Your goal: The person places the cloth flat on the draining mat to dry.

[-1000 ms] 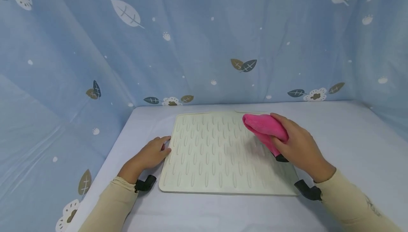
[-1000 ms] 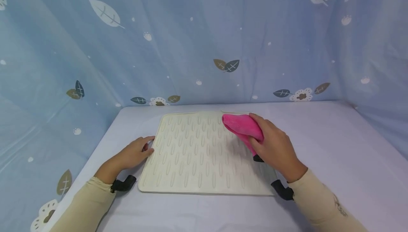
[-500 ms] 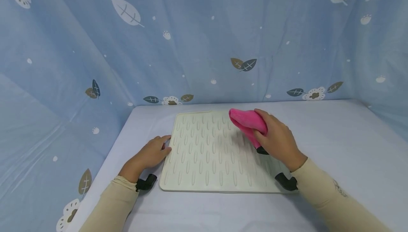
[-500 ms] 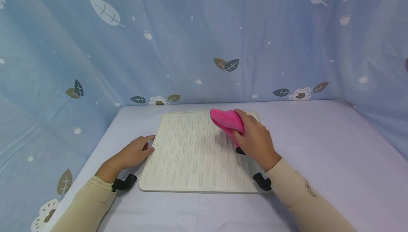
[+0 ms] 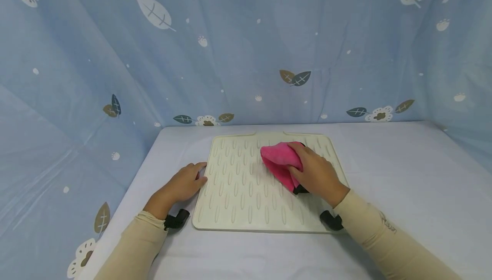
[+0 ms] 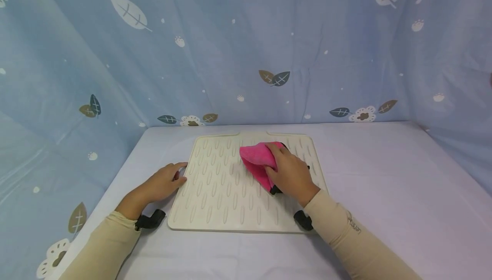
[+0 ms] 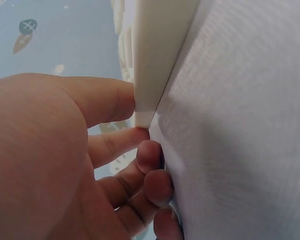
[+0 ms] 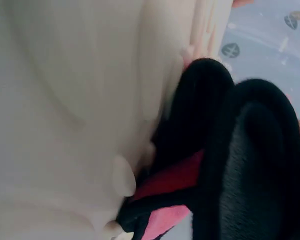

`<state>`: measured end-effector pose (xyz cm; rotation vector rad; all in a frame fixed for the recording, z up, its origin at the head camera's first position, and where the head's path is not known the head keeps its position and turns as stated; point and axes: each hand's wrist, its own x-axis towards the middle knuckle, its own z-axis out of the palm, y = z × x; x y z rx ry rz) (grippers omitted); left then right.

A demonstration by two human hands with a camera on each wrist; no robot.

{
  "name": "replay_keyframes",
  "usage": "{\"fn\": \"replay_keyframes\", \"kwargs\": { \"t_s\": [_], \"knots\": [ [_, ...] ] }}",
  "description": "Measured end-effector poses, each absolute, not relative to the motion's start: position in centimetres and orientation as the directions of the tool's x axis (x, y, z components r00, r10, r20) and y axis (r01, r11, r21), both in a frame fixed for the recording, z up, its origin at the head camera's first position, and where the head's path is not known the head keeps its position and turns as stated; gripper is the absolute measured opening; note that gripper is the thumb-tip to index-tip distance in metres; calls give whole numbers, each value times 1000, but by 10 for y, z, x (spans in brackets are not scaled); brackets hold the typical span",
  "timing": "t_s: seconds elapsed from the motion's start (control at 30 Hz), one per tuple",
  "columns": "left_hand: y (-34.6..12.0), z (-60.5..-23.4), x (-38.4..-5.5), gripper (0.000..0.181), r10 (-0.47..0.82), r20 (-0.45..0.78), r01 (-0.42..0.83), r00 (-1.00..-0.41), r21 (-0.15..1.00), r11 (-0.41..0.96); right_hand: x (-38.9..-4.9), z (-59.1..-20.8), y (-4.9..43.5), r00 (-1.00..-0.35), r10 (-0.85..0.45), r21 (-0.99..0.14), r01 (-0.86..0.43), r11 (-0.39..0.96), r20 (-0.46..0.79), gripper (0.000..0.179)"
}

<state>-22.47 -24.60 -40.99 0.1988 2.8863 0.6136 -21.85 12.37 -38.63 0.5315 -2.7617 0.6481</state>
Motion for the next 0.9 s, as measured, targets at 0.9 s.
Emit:
{"fn": "replay_keyframes", "kwargs": {
  "t_s": [0.9],
  "knots": [
    [-242,-407,-224,56,176,-141,108,-974,393,913,-203,-376,171,-899,-365,-415,-436,798,244,38]
  ]
}}
